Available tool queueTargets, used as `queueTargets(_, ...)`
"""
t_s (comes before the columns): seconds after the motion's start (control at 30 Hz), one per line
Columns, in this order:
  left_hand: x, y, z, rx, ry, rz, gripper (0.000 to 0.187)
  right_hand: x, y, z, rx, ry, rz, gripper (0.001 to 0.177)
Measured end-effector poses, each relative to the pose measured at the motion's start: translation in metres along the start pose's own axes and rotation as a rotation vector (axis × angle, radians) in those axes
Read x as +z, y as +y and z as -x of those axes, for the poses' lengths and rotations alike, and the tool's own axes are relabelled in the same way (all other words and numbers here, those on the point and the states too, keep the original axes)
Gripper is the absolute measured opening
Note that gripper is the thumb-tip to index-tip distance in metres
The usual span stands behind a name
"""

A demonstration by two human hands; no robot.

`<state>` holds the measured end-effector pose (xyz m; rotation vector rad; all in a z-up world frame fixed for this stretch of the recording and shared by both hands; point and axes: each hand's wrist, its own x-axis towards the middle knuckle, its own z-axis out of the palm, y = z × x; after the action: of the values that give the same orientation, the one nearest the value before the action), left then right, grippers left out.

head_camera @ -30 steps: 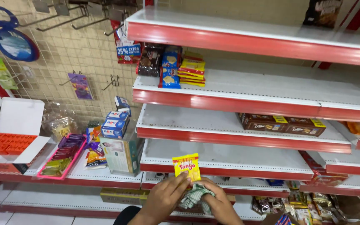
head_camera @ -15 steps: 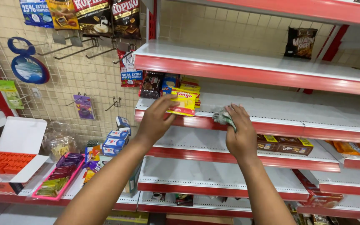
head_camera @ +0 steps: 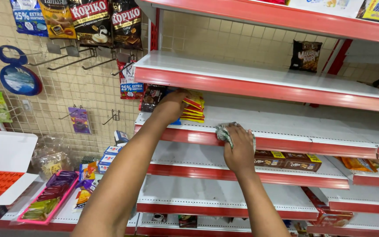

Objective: Cleaning shelves and organizing snack packages in a grocery store.

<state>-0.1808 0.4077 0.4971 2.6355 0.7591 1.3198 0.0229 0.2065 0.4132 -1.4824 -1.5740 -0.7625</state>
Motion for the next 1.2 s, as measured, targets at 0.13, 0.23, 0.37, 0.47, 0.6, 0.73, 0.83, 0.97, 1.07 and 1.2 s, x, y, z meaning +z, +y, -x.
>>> queueTargets(0.13, -0.003, 0.000, -0.001, -0.047, -0.186, -0.020, 0.038, 0.000, -0.006, 0.000, 0.027, 0.015, -0.013, 0.043)
queueTargets(0.23, -0.017, 0.014, 0.002, -0.071, -0.261, -0.035, 0.043, -0.004, -0.012, -0.001, 0.050, 0.010, -0.013, 0.043)
queueTargets(0.37, -0.019, 0.019, 0.002, -0.082, -0.294, -0.067, 0.046, 0.000, -0.009, 0.002, 0.042, 0.035, -0.014, 0.044)
queueTargets(0.47, -0.020, 0.023, 0.001, -0.101, -0.304, -0.086, 0.044, 0.001, -0.007, 0.003, 0.028, 0.040, -0.006, 0.046)
queueTargets(0.6, -0.019, 0.025, -0.001, -0.097, -0.313, -0.114, 0.047, 0.001, -0.009, 0.002, 0.040, 0.036, -0.008, 0.047)
queueTargets(0.73, -0.006, 0.018, 0.005, 0.051, -0.153, -0.101, 0.058, 0.000, -0.011, 0.002, 0.051, 0.033, -0.007, 0.047)
queueTargets(0.83, 0.013, 0.024, 0.026, 0.239, 0.087, -0.076, 0.050, 0.001, -0.009, 0.003, 0.053, 0.017, 0.007, 0.050)
queueTargets(0.97, 0.044, 0.058, 0.081, 0.399, 0.120, -0.090, 0.042, 0.000, -0.009, 0.010, 0.038, 0.015, -0.009, 0.053)
queueTargets(1.07, 0.056, 0.089, 0.124, 0.390, 0.028, -0.085, 0.055, -0.009, -0.016, 0.029, 0.012, 0.060, -0.051, 0.055)
queueTargets(1.2, 0.071, 0.121, 0.191, 0.233, -0.009, 0.175, 0.076, -0.028, -0.044, 0.089, 0.218, 0.096, -0.426, 0.052)
